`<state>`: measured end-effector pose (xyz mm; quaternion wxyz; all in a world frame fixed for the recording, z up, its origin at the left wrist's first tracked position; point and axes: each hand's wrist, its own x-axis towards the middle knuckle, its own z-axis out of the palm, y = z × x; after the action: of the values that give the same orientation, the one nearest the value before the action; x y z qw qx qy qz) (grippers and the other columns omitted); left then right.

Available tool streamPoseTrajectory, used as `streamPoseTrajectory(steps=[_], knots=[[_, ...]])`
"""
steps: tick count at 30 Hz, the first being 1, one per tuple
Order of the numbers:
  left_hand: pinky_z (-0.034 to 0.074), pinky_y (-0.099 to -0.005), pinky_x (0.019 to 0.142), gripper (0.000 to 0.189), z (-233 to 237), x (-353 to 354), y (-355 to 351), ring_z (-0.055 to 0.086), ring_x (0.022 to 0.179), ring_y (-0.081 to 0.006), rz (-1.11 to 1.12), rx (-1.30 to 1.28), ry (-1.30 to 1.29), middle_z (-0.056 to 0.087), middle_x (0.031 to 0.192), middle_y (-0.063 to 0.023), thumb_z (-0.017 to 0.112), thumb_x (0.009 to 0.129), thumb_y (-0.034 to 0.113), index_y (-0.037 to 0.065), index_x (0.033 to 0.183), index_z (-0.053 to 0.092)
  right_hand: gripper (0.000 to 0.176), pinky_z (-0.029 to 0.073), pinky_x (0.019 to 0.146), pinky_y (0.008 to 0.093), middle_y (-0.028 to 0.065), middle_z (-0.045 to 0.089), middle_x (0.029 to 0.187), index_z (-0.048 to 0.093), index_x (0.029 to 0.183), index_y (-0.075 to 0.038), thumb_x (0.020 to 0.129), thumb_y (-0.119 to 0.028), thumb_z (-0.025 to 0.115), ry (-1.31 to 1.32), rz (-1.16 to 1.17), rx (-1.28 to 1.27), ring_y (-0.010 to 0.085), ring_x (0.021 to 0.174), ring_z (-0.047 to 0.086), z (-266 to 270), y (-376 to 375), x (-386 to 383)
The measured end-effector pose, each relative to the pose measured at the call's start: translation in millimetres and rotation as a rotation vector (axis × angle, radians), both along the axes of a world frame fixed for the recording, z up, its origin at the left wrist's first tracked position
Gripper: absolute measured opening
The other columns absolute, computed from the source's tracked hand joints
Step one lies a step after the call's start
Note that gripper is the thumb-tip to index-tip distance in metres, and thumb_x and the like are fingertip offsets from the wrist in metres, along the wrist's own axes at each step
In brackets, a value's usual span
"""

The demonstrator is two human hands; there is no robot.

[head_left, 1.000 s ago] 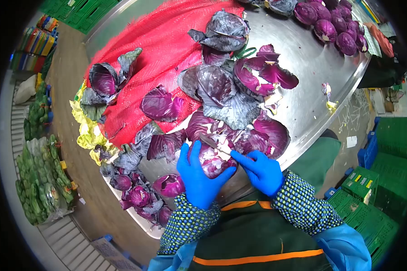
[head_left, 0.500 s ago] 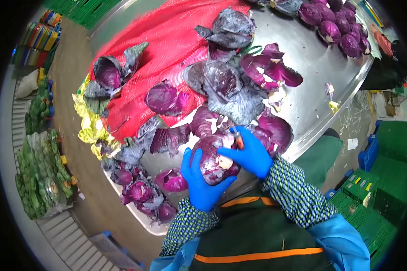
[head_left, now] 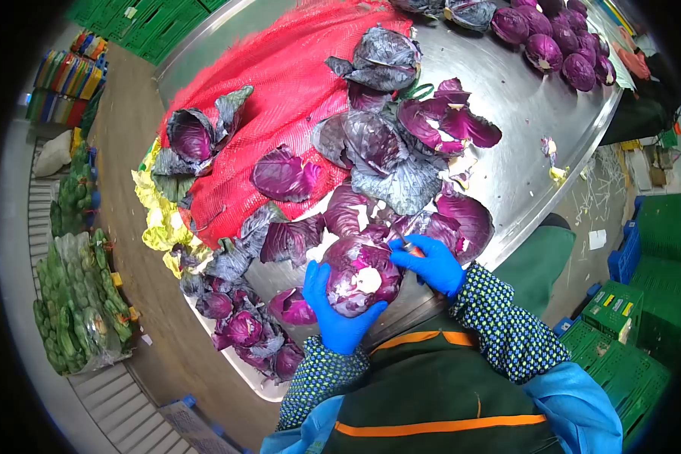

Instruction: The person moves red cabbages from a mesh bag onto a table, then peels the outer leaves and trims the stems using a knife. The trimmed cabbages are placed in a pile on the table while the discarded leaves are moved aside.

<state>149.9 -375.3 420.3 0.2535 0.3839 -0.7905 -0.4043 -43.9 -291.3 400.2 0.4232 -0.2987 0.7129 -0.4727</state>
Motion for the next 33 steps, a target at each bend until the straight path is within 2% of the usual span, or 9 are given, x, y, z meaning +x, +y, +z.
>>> streamPoseTrajectory(steps=[2, 5, 11, 13, 15, 22, 26, 29, 33], knots=[[0.023, -0.0455, 0.108, 0.105, 0.3, 2.1, -3.7, 0.026, 0.131, -0.0334, -0.033, -0.016, -0.007, 0.025, 0.140, -0.0176, 0.088, 0.051, 0.024, 0.006, 0.135, 0.029, 0.039, 0.047, 0.078, 0.0307, 0.0118, 0.063, 0.099, 0.058, 0.108, -0.003, 0.080, -0.027, 0.070, -0.213, 0.003, 0.109, 0.0191, 0.091, 0.061, 1.5, 0.8, -3.7], [0.024, -0.0460, 0.107, 0.104, 3.1, -1.3, -10.4, 0.027, 0.130, -0.0342, -0.083, -0.035, -0.005, 0.027, 0.139, -0.0179, 0.088, 0.050, 0.025, 0.007, 0.134, 0.030, 0.050, 0.048, 0.082, 0.0354, 0.0134, 0.058, 0.110, 0.055, 0.121, -0.012, 0.078, -0.031, 0.070, 0.422, -0.018, -0.011, 0.0256, 0.094, 0.061, 10.9, 2.0, -5.6], [0.026, -0.0471, 0.106, 0.103, 7.8, -2.4, -10.0, 0.028, 0.130, -0.0356, -0.125, -0.043, -0.014, 0.029, 0.137, -0.0189, 0.089, 0.049, 0.027, 0.008, 0.133, 0.032, 0.048, 0.048, 0.080, 0.0311, 0.0103, 0.060, 0.100, 0.056, 0.120, -0.013, 0.078, -0.030, 0.071, 0.376, 0.236, -0.079, 0.0218, 0.087, 0.060, 26.8, -21.5, -13.0], [0.026, -0.0474, 0.106, 0.103, 8.5, -3.0, -14.4, 0.028, 0.129, -0.0360, -0.129, -0.040, -0.004, 0.029, 0.137, -0.0194, 0.089, 0.049, 0.028, 0.009, 0.133, 0.033, 0.041, 0.047, 0.077, 0.0290, 0.0067, 0.062, 0.096, 0.059, 0.113, -0.006, 0.079, -0.027, 0.071, -0.480, 0.206, 0.045, 0.0149, 0.084, 0.059, 9.8, -39.7, -24.7], [0.026, -0.0477, 0.106, 0.103, 7.9, 0.2, -16.9, 0.028, 0.129, -0.0366, -0.188, -0.047, -0.008, 0.028, 0.137, -0.0201, 0.089, 0.048, 0.028, 0.009, 0.132, 0.033, 0.035, 0.047, 0.078, 0.0275, 0.0046, 0.064, 0.095, 0.061, 0.105, -0.002, 0.080, -0.024, 0.070, -0.569, 0.212, 0.185, 0.0112, 0.086, 0.058, 15.1, -40.8, -30.8], [0.027, -0.0471, 0.106, 0.098, 9.0, -11.8, -16.6, 0.031, 0.127, -0.0367, -0.138, -0.004, -0.001, 0.030, 0.136, -0.0198, 0.089, 0.048, 0.029, 0.008, 0.129, 0.038, 0.036, 0.049, 0.068, 0.0429, 0.0232, 0.062, 0.084, 0.056, 0.095, -0.004, 0.084, -0.038, 0.060, 0.278, 0.129, 0.166, 0.0378, 0.081, 0.062, 5.2, -39.5, -11.2], [0.030, -0.0481, 0.103, 0.094, 6.1, 6.5, 0.5, 0.033, 0.125, -0.0378, -0.244, -0.176, -0.003, 0.031, 0.135, -0.0201, 0.089, 0.048, 0.033, 0.010, 0.126, 0.040, 0.033, 0.049, 0.068, 0.0393, 0.0195, 0.063, 0.080, 0.055, 0.096, -0.002, 0.082, -0.030, 0.065, 0.473, 0.120, 0.349, 0.0353, 0.076, 0.063, -35.6, -53.9, -33.7], [0.024, -0.0474, 0.106, 0.096, 1.8, 20.9, 16.0, 0.032, 0.126, -0.0376, -0.057, -0.086, 0.019, 0.030, 0.135, -0.0207, 0.088, 0.051, 0.032, 0.009, 0.127, 0.034, 0.042, 0.048, 0.057, 0.0296, 0.0100, 0.064, 0.078, 0.053, 0.107, -0.003, 0.082, -0.035, 0.065, -0.404, -0.026, 0.084, 0.0167, 0.066, 0.062, -6.0, -36.8, -26.1], [0.026, -0.0430, 0.106, 0.091, 19.3, 23.3, -8.1, 0.034, 0.125, -0.0350, -0.028, 0.151, 0.066, 0.034, 0.133, -0.0200, 0.086, 0.054, 0.025, 0.007, 0.127, 0.035, 0.031, 0.045, 0.057, 0.0229, 0.0042, 0.062, 0.075, 0.060, 0.096, -0.001, 0.083, -0.028, 0.066, -0.429, 0.225, 0.153, 0.0078, 0.062, 0.055, 19.3, -29.3, -11.0]])
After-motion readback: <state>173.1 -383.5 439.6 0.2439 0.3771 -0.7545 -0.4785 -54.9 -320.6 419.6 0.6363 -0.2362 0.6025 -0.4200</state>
